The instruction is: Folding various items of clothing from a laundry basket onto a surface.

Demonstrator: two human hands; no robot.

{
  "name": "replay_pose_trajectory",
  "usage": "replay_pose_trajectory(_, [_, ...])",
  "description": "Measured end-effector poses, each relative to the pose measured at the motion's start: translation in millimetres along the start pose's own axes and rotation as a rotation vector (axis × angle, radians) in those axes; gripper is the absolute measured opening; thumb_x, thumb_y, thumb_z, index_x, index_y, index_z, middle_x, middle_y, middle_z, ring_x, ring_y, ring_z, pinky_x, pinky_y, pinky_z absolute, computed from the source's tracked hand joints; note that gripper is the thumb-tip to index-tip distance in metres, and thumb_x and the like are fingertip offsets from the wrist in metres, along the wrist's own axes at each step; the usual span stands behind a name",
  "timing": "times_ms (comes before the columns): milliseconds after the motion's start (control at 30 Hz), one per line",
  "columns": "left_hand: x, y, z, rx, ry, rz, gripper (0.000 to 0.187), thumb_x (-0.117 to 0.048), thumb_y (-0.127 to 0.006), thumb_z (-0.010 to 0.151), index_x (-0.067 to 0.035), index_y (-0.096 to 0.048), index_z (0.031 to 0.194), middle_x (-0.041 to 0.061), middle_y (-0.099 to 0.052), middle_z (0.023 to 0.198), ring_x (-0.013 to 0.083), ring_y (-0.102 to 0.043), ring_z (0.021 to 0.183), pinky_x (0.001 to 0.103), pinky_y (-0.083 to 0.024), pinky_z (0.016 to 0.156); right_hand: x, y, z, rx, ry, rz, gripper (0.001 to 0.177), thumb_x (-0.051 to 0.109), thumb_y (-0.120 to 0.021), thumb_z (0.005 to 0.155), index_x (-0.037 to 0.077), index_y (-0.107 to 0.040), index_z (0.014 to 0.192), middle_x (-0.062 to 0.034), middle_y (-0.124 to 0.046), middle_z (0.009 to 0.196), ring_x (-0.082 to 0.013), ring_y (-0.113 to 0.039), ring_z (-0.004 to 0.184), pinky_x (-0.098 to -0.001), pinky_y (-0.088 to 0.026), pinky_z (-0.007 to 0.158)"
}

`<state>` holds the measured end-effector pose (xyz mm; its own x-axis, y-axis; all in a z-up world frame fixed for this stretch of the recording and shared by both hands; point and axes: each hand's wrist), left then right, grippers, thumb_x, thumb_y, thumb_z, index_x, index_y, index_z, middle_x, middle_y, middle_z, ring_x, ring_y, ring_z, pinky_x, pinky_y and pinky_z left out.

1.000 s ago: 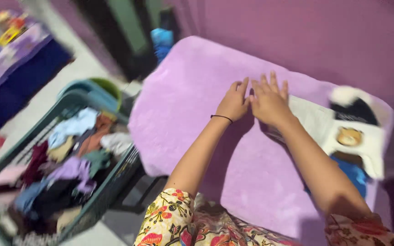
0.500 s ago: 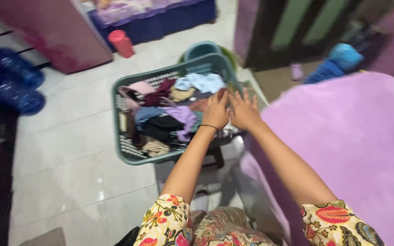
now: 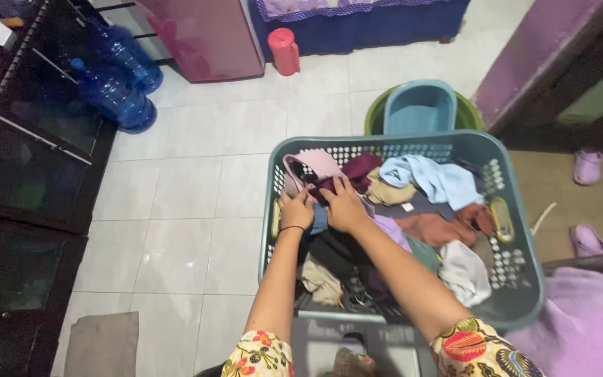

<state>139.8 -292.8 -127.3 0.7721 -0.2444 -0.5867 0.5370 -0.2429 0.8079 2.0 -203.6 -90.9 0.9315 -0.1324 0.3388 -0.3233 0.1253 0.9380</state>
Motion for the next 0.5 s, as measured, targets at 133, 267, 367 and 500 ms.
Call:
replay_pose_trajectory(133, [14.7,-15.9,18.5,-0.042,-0.078,-0.039,0.040,-0.027,-0.067,0.091,-0.023,-0.072,0.131,0.039,-0.022,0.157,0.0535,-0.027,0.141,0.051,-0.031,0.117,17.1,10.8,43.0,0.111,-0.109,0.064,0.048,0.023,-0.066,0.085,0.026,-0.067,0.133,-0.0314,-0.017,0.165,-0.0539,-0.024,0.147,-0.0548,-0.033,0.116])
replay_pose_trajectory(267, [4.7,-25.0,21.2,-0.128,-0.130,-0.070,0.069,-0.020,-0.065,0.083,-0.010,-0.049,0.150,0.028,-0.032,0.159,0.0429,-0.030,0.148,0.059,-0.021,0.120,1.7,-27.4,70.7,0.192,-0.151,0.067,0.067,0.035,-0.072,0.085,0.005,-0.052,0.142,-0.0276,-0.011,0.166,-0.0494,-0.014,0.151,-0.0663,-0.025,0.111])
replay_pose_trajectory(367, [-9.3,-23.3,13.2,-0.155,-0.082,-0.143,0.073,-0.014,-0.060,0.086,-0.011,-0.041,0.157,0.021,-0.032,0.162,0.0347,-0.025,0.153,0.068,-0.005,0.118,-3.3,-39.2,64.6,-0.049,-0.155,0.199,0.073,0.031,-0.074,0.084,-0.007,-0.050,0.141,-0.0259,-0.031,0.158,-0.0452,-0.028,0.146,-0.0665,-0.029,0.109])
replay_pose_trajectory(500, [-43.7,-10.9,-8.2,-0.185,-0.109,-0.365,0.062,-0.020,-0.055,0.096,-0.007,-0.041,0.154,0.016,-0.028,0.167,0.0310,-0.020,0.157,0.065,0.008,0.120,-9.3,-20.2,40.6,-0.508,-0.020,0.562,0.040,0.021,-0.069,0.092,-0.004,-0.067,0.123,-0.0206,-0.062,0.135,-0.0352,-0.058,0.128,-0.0453,-0.047,0.110])
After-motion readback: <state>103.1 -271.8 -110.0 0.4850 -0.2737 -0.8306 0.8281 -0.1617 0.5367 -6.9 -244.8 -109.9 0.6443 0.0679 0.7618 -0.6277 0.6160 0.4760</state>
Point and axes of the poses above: each hand's wrist, its own z-axis towards the middle knuckle, its own y-axis out of the back of the hand, x = y × z
